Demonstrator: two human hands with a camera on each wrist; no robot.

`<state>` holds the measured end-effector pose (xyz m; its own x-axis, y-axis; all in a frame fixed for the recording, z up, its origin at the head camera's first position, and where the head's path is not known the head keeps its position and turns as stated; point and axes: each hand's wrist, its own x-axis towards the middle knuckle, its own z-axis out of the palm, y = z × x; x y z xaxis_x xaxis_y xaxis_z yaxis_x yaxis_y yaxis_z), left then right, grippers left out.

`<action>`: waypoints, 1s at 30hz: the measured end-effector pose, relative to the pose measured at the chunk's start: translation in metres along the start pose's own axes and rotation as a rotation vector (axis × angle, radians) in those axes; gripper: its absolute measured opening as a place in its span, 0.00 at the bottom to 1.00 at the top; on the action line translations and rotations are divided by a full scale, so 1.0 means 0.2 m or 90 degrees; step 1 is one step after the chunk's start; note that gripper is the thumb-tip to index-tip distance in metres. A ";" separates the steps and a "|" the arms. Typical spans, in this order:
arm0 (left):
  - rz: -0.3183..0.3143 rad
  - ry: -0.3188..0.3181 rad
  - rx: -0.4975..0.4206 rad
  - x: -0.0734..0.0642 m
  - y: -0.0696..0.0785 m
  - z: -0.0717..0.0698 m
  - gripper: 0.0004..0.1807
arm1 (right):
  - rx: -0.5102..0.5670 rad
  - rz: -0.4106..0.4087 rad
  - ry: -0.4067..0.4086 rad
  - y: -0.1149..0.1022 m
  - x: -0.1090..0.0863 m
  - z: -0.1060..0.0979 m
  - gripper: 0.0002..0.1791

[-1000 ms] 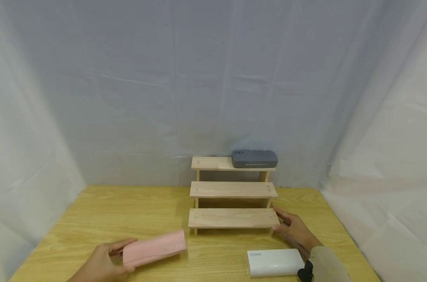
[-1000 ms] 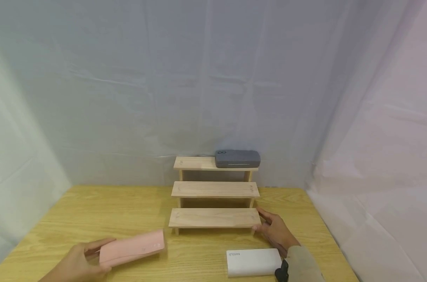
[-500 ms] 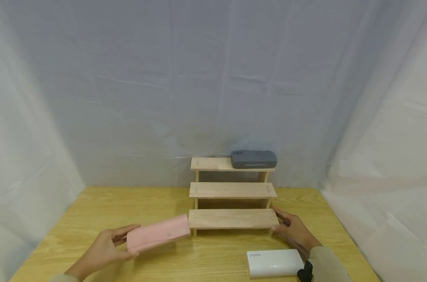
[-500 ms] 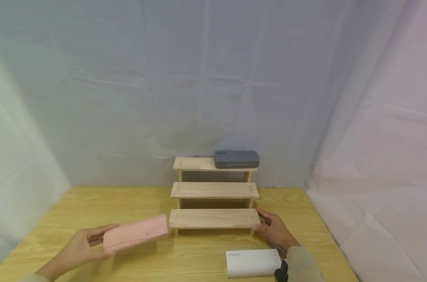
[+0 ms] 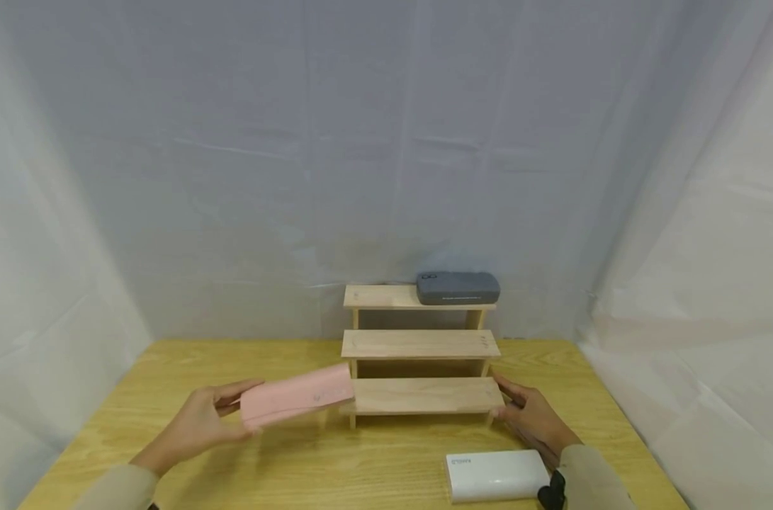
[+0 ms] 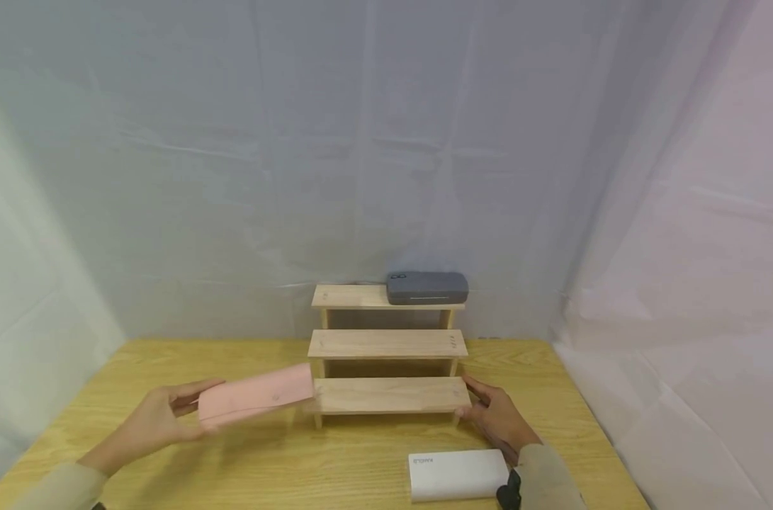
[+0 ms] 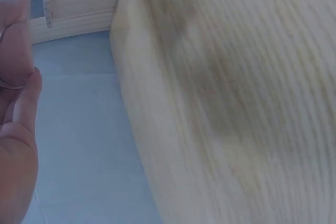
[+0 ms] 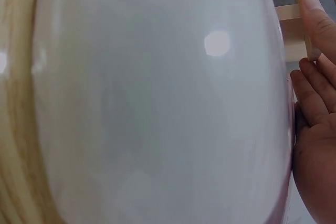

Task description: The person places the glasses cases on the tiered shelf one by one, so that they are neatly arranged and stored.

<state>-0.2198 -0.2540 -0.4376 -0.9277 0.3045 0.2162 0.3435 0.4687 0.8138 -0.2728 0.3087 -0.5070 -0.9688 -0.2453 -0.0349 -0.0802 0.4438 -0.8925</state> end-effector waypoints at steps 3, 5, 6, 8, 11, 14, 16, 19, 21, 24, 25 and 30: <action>0.014 -0.007 0.009 0.03 0.01 -0.01 0.39 | -0.001 -0.009 0.003 0.00 0.00 0.00 0.45; 0.013 -0.009 0.011 0.05 0.02 -0.01 0.39 | -0.011 -0.019 0.010 0.00 0.00 0.01 0.45; 0.013 -0.009 0.013 0.06 0.02 -0.01 0.40 | -0.010 -0.022 0.009 0.00 0.00 0.01 0.45; 0.008 -0.010 0.012 0.07 0.03 -0.01 0.40 | -0.002 -0.026 0.003 0.01 0.00 0.01 0.45; 0.009 -0.013 0.001 0.10 0.04 -0.01 0.40 | 0.015 -0.025 -0.007 0.01 0.00 0.00 0.45; 0.017 -0.014 -0.001 0.12 0.05 -0.01 0.40 | 0.023 -0.023 -0.010 0.01 0.00 0.00 0.45; 0.022 -0.011 0.009 0.14 0.06 -0.02 0.40 | 0.014 -0.023 -0.002 0.01 0.00 0.00 0.44; 0.031 -0.012 0.017 0.17 0.08 -0.02 0.40 | 0.017 -0.022 0.003 0.01 0.00 0.00 0.44; 0.030 -0.013 0.011 0.19 0.09 -0.03 0.40 | 0.014 -0.023 0.007 0.00 0.00 0.00 0.44; 0.030 -0.017 -0.002 0.22 0.10 -0.04 0.40 | 0.012 -0.020 0.008 -0.01 0.00 0.01 0.44; 0.034 -0.016 -0.002 0.23 0.10 -0.04 0.40 | 0.011 -0.018 0.010 -0.01 0.00 0.01 0.44; 0.045 -0.005 0.020 0.29 0.12 -0.05 0.40 | -0.014 -0.022 0.015 -0.01 0.00 0.01 0.43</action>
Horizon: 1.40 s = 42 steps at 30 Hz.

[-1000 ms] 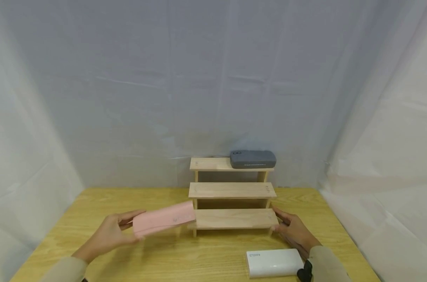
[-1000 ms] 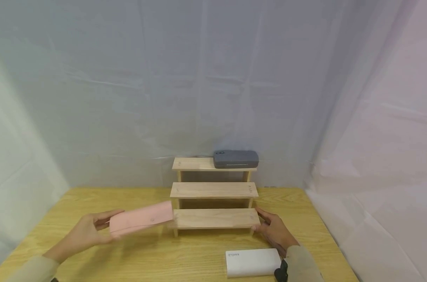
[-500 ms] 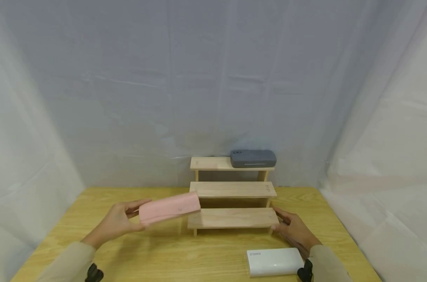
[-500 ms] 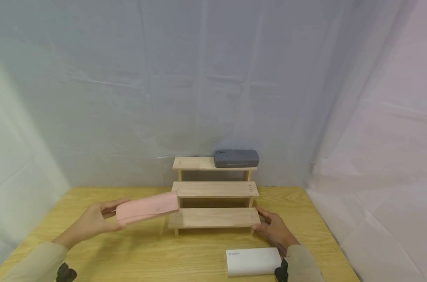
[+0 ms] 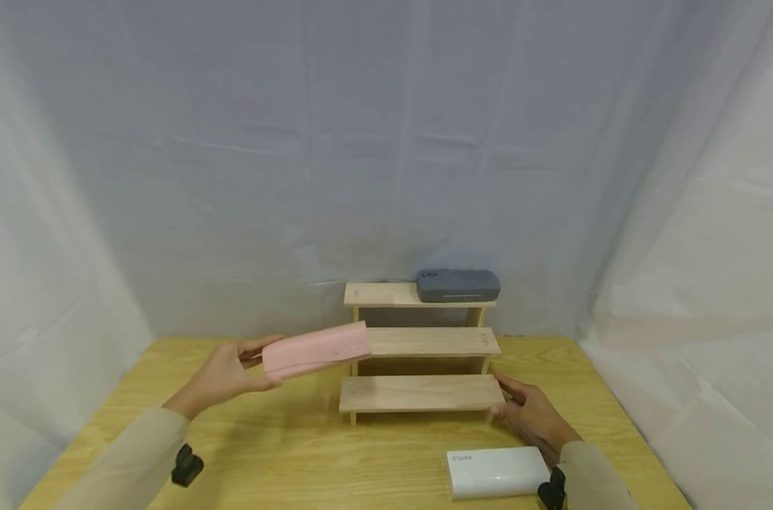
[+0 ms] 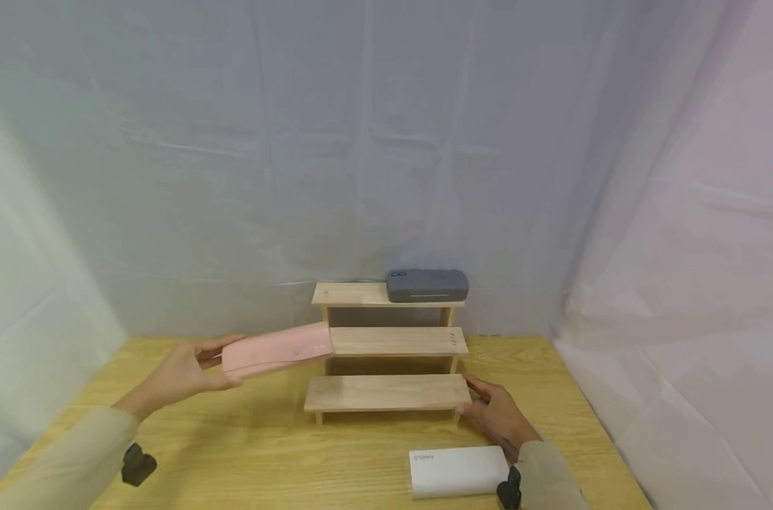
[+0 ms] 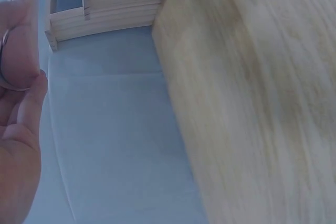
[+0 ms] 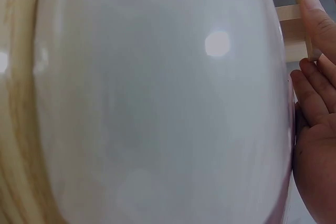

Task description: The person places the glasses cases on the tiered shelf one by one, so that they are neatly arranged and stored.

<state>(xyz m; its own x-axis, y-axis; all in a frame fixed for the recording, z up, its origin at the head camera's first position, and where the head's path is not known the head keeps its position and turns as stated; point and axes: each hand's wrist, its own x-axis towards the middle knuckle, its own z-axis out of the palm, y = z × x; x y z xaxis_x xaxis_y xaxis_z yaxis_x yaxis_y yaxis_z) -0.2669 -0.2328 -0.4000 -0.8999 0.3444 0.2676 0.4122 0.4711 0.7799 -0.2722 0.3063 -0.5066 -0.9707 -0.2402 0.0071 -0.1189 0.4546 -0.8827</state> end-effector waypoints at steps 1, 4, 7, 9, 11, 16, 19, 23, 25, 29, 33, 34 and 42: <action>0.000 0.000 0.005 0.01 0.00 0.00 0.40 | -0.001 -0.002 -0.001 0.00 0.00 0.00 0.43; -0.009 -0.002 0.000 0.05 0.02 -0.01 0.40 | 0.002 -0.002 -0.001 0.00 0.00 0.00 0.44; -0.010 -0.011 -0.021 0.10 0.03 -0.01 0.40 | 0.006 0.000 0.000 0.00 0.00 0.00 0.44; -0.015 -0.017 -0.035 0.14 0.05 -0.01 0.40 | 0.011 0.003 0.002 0.00 0.00 0.00 0.45; -0.016 -0.021 -0.041 0.17 0.06 -0.01 0.40 | 0.016 0.005 0.001 0.01 0.00 0.00 0.45; -0.026 -0.025 -0.051 0.28 0.11 0.00 0.41 | 0.012 0.009 0.009 0.02 0.01 0.00 0.45; -0.025 -0.026 -0.056 0.33 0.12 0.01 0.41 | 0.018 0.014 0.008 0.02 0.01 0.00 0.45; -0.019 -0.020 -0.056 0.37 0.14 0.03 0.41 | 0.032 0.009 -0.006 0.02 0.00 0.01 0.45; -0.019 -0.014 -0.054 0.40 0.14 0.03 0.41 | 0.029 0.005 -0.006 0.02 0.00 0.01 0.46; -0.015 -0.009 -0.042 0.45 0.15 0.05 0.40 | 0.016 0.011 0.006 0.02 0.00 0.01 0.45; -0.001 -0.015 -0.034 0.50 0.15 0.06 0.39 | 0.029 0.030 0.013 0.02 0.00 0.00 0.45; 0.000 -0.015 -0.034 0.51 0.16 0.07 0.39 | 0.034 0.031 0.011 0.02 0.00 0.00 0.46; -0.001 -0.007 -0.003 0.59 0.19 0.10 0.38 | 0.067 0.022 -0.008 0.02 0.00 -0.01 0.47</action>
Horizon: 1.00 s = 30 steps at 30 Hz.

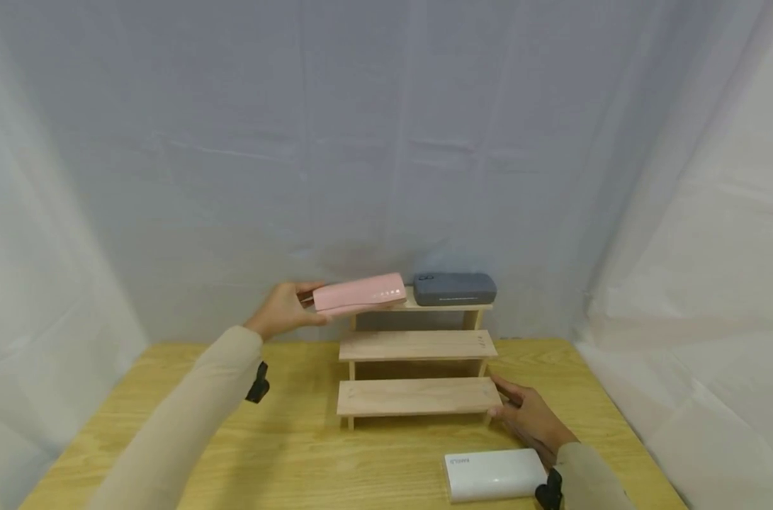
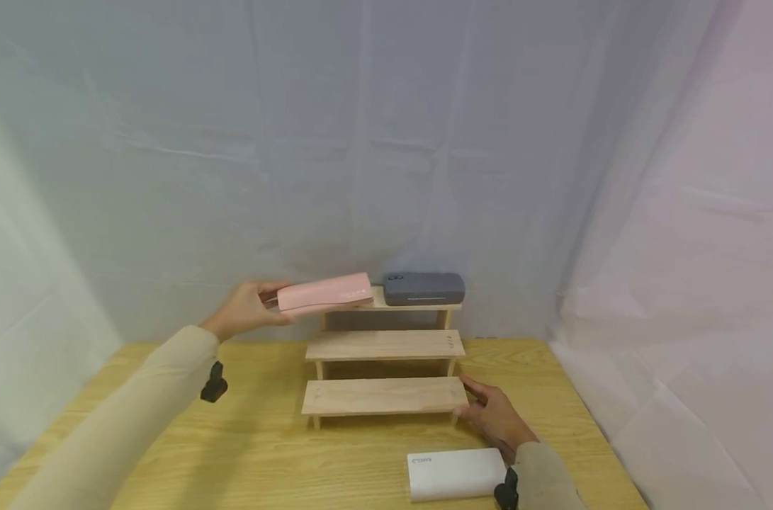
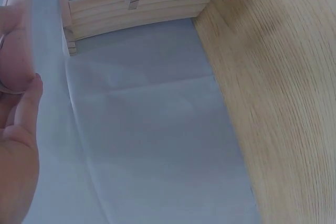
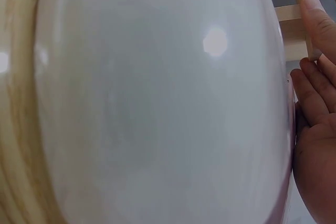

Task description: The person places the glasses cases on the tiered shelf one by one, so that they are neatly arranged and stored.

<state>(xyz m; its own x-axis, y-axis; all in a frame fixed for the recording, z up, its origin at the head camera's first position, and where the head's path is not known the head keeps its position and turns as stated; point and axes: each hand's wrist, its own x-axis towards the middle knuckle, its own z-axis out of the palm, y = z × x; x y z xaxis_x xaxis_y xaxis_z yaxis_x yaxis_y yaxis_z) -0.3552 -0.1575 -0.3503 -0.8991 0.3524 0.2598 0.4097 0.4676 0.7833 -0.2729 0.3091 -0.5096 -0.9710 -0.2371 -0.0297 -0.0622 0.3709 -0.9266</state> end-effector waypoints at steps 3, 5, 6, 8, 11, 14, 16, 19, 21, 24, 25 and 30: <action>0.010 0.002 0.007 0.02 0.00 0.02 0.38 | -0.012 -0.009 -0.001 0.00 0.00 0.00 0.46; 0.007 0.005 0.004 0.04 0.00 0.03 0.37 | -0.021 -0.015 -0.004 0.01 0.00 0.00 0.46; 0.007 0.005 0.004 0.04 0.00 0.03 0.37 | -0.020 -0.016 -0.008 0.01 0.01 0.00 0.46; 0.004 0.004 0.000 0.05 -0.01 0.04 0.37 | -0.018 -0.017 -0.011 0.02 0.01 0.00 0.46; -0.002 0.001 -0.007 0.07 -0.01 0.05 0.38 | -0.012 -0.017 -0.015 0.02 0.02 0.00 0.47; -0.011 -0.005 -0.006 0.08 -0.01 0.06 0.38 | -0.008 -0.020 -0.015 0.02 0.02 0.01 0.47; -0.013 -0.011 0.001 0.09 -0.02 0.06 0.38 | -0.004 -0.020 -0.017 0.02 0.02 0.01 0.47; -0.009 -0.022 0.010 0.10 -0.03 0.06 0.38 | -0.004 -0.023 -0.016 0.01 0.01 0.02 0.47; -0.008 -0.025 0.009 0.10 -0.03 0.07 0.38 | -0.001 -0.019 -0.018 0.01 0.01 0.01 0.47; -0.015 -0.020 -0.007 0.10 -0.04 0.09 0.39 | 0.001 -0.014 -0.019 0.00 0.01 0.01 0.47; -0.017 -0.019 -0.011 0.10 -0.04 0.09 0.39 | -0.002 -0.014 -0.018 0.00 0.01 0.01 0.47; -0.036 0.002 -0.018 0.10 -0.04 0.13 0.41 | -0.007 -0.019 -0.014 0.00 0.00 0.00 0.47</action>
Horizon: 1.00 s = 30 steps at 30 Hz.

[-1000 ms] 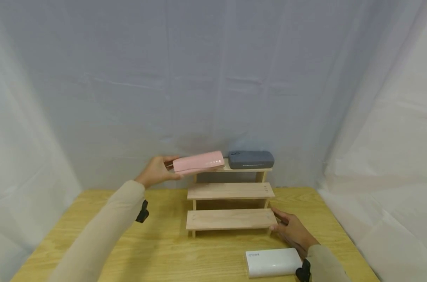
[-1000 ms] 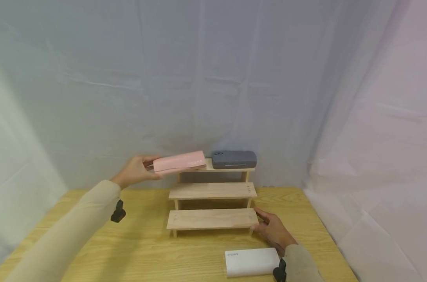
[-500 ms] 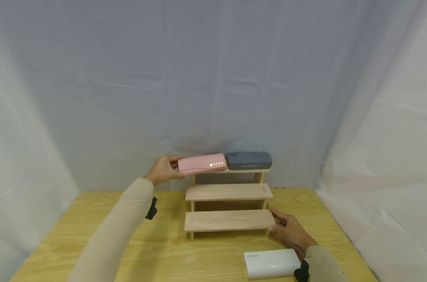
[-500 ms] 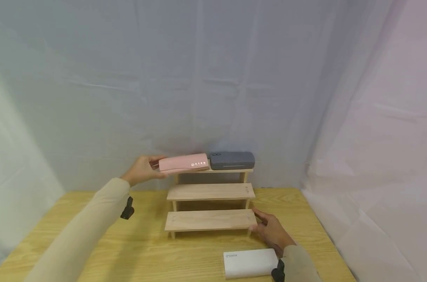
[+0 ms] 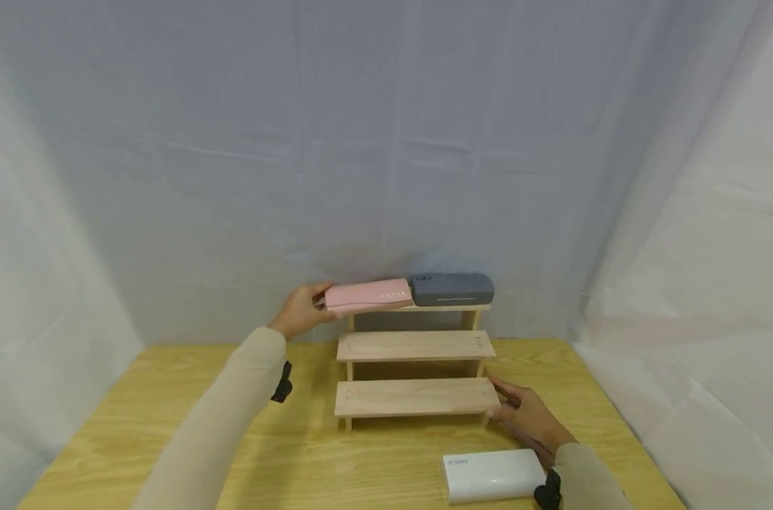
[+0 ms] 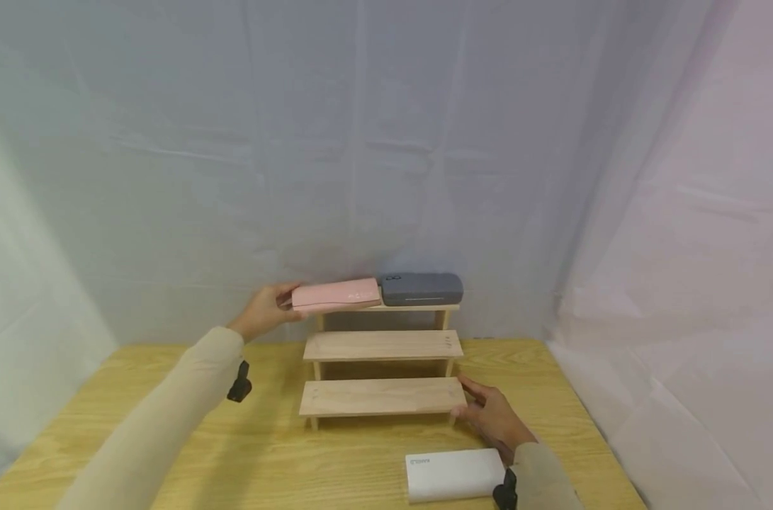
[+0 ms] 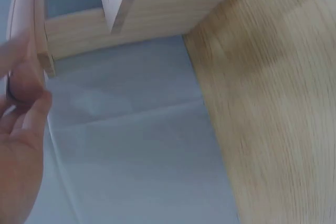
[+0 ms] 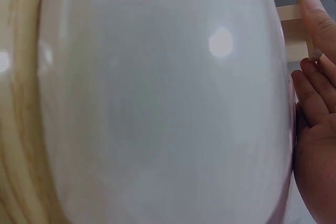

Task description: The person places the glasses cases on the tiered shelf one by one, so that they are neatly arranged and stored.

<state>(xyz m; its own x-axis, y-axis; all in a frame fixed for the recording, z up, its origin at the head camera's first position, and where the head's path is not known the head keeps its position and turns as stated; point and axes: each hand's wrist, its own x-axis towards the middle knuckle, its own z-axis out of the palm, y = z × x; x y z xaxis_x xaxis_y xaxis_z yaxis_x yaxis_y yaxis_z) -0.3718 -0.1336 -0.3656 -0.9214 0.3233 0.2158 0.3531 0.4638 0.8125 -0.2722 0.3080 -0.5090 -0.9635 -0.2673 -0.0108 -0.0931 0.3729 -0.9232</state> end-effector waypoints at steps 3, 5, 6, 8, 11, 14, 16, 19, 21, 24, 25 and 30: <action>0.004 0.015 0.011 0.00 0.00 0.02 0.40 | 0.003 -0.011 -0.004 0.01 0.00 0.00 0.46; 0.008 0.023 0.015 0.00 -0.01 0.02 0.40 | -0.002 -0.022 -0.003 0.01 0.01 0.00 0.46; 0.014 0.027 0.017 0.00 -0.01 0.02 0.40 | -0.005 -0.025 -0.002 0.02 0.01 0.00 0.46; 0.022 0.035 0.024 0.00 -0.02 0.03 0.40 | -0.007 -0.026 -0.003 0.02 0.01 0.00 0.45; 0.027 0.051 0.024 0.01 -0.01 0.04 0.39 | -0.025 -0.022 0.009 0.02 0.01 0.00 0.45; 0.034 0.072 0.018 0.01 -0.01 0.06 0.39 | -0.048 -0.028 0.015 0.02 0.01 0.00 0.44; 0.037 0.084 0.011 0.01 -0.01 0.07 0.38 | -0.048 -0.031 0.017 0.01 0.00 0.00 0.44; 0.033 0.098 0.014 0.02 -0.02 0.08 0.38 | -0.044 -0.026 0.015 0.01 0.00 0.01 0.44; 0.030 0.106 0.024 0.02 -0.02 0.10 0.37 | -0.050 -0.025 0.018 0.01 -0.01 0.01 0.44; 0.028 0.133 0.038 0.03 -0.03 0.12 0.36 | -0.054 -0.027 0.013 0.00 -0.01 0.02 0.44; 0.029 0.143 0.043 0.03 -0.03 0.12 0.36 | -0.046 -0.026 0.010 0.00 -0.01 0.02 0.44; 0.018 0.197 0.050 0.04 -0.02 0.15 0.34 | -0.046 -0.025 0.006 0.00 -0.01 0.02 0.43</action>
<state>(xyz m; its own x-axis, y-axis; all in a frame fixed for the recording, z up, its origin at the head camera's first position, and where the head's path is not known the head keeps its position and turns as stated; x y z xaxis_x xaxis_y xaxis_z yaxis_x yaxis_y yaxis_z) -0.3758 -0.1085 -0.3826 -0.9123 0.0766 0.4024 0.3802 0.5239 0.7622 -0.2688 0.3049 -0.5115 -0.9611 -0.2745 0.0294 -0.1489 0.4260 -0.8924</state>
